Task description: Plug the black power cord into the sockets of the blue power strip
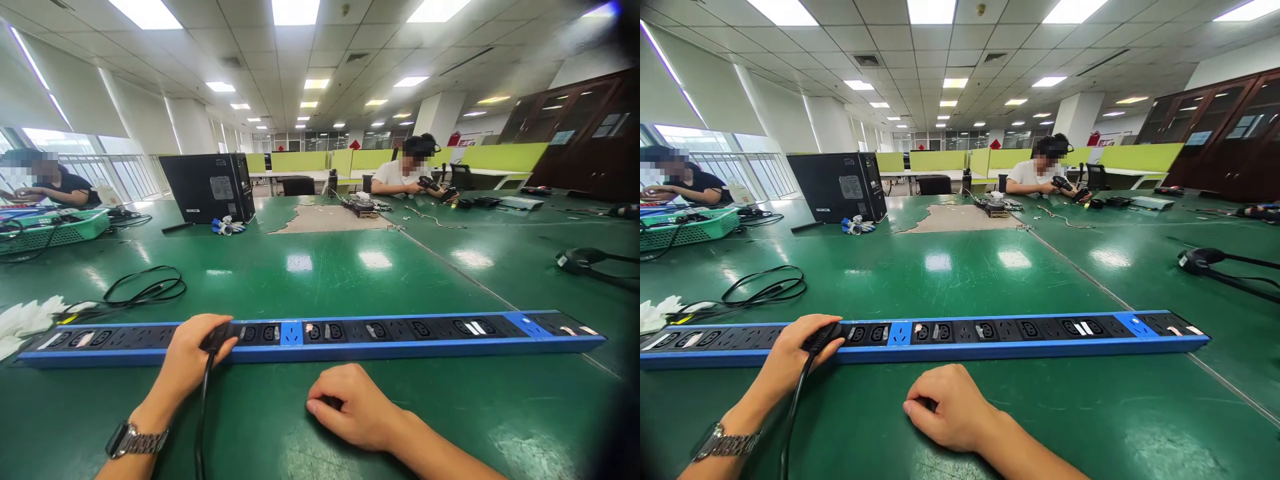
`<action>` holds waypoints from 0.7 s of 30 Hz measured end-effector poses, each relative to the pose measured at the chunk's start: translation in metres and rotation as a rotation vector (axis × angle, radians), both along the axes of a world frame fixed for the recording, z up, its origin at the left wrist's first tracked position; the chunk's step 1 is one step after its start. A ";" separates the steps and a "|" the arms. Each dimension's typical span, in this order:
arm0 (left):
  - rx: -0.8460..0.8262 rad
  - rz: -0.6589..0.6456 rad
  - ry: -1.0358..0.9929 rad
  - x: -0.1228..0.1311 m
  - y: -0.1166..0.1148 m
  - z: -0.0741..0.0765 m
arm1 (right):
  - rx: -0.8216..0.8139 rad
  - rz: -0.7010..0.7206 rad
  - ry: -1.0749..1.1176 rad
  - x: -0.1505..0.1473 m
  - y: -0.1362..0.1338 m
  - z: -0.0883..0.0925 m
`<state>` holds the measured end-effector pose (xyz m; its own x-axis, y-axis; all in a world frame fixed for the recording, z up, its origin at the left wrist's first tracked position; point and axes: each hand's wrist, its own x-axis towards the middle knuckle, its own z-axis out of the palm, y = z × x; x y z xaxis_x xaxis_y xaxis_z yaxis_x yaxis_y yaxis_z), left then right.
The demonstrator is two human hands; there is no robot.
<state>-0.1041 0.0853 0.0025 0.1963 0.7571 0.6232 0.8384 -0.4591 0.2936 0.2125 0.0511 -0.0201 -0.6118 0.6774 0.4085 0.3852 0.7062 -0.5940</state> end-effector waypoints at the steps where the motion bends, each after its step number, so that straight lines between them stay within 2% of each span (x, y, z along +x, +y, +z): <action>1: 0.007 0.000 -0.002 0.002 -0.001 0.000 | -0.003 -0.002 -0.002 0.000 0.000 0.000; 12: 0.084 0.083 -0.051 0.015 -0.010 0.006 | -0.019 -0.003 0.013 0.001 -0.003 0.000; 18: 0.186 0.330 -0.271 0.023 -0.022 0.017 | -0.034 -0.009 -0.017 0.001 -0.001 -0.002; 21: 0.147 0.213 -0.214 0.040 -0.023 0.015 | -0.037 -0.011 -0.033 -0.002 0.000 -0.002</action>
